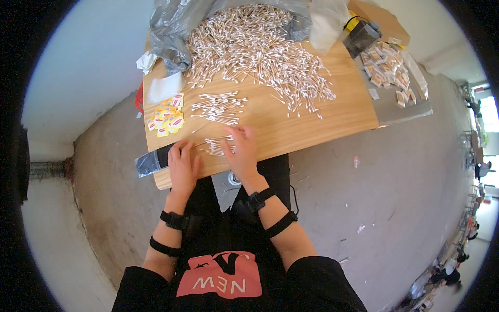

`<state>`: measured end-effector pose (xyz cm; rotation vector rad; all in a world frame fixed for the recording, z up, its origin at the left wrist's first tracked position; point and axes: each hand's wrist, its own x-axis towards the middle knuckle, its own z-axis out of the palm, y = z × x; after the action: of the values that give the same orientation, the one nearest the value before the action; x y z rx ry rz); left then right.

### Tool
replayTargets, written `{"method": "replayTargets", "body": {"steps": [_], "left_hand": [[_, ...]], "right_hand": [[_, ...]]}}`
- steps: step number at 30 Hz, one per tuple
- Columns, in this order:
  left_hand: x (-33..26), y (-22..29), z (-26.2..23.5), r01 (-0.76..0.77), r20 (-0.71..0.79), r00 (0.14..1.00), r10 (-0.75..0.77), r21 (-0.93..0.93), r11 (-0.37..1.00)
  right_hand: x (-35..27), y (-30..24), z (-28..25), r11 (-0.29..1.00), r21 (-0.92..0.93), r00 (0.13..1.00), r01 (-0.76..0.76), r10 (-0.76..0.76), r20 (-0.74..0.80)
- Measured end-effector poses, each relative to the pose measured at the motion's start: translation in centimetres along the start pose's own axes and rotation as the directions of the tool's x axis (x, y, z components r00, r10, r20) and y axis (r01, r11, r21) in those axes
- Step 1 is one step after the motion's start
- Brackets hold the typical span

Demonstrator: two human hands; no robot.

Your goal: Organizing loose cotton swabs into stacks and placing them into labeled plastic bags.

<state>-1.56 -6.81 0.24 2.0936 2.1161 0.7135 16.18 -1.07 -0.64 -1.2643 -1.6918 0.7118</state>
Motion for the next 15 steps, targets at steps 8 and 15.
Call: {"method": "replayTargets", "body": {"steps": [8, 15], "left_hand": [[1.0, -2.5, 0.1, 0.035, -0.109, 0.994, -0.031, 0.043, 0.998], [0.2, -3.5, -2.0, 0.022, -0.059, 0.998, -0.022, 0.004, 1.0]], "right_hand": [[0.0, -0.1, -0.8, 0.982, -0.122, 0.976, 0.146, -0.123, 0.18], [-0.3, 1.3, -0.6, 0.989, -0.092, 0.979, 0.117, -0.099, 0.181]]}}
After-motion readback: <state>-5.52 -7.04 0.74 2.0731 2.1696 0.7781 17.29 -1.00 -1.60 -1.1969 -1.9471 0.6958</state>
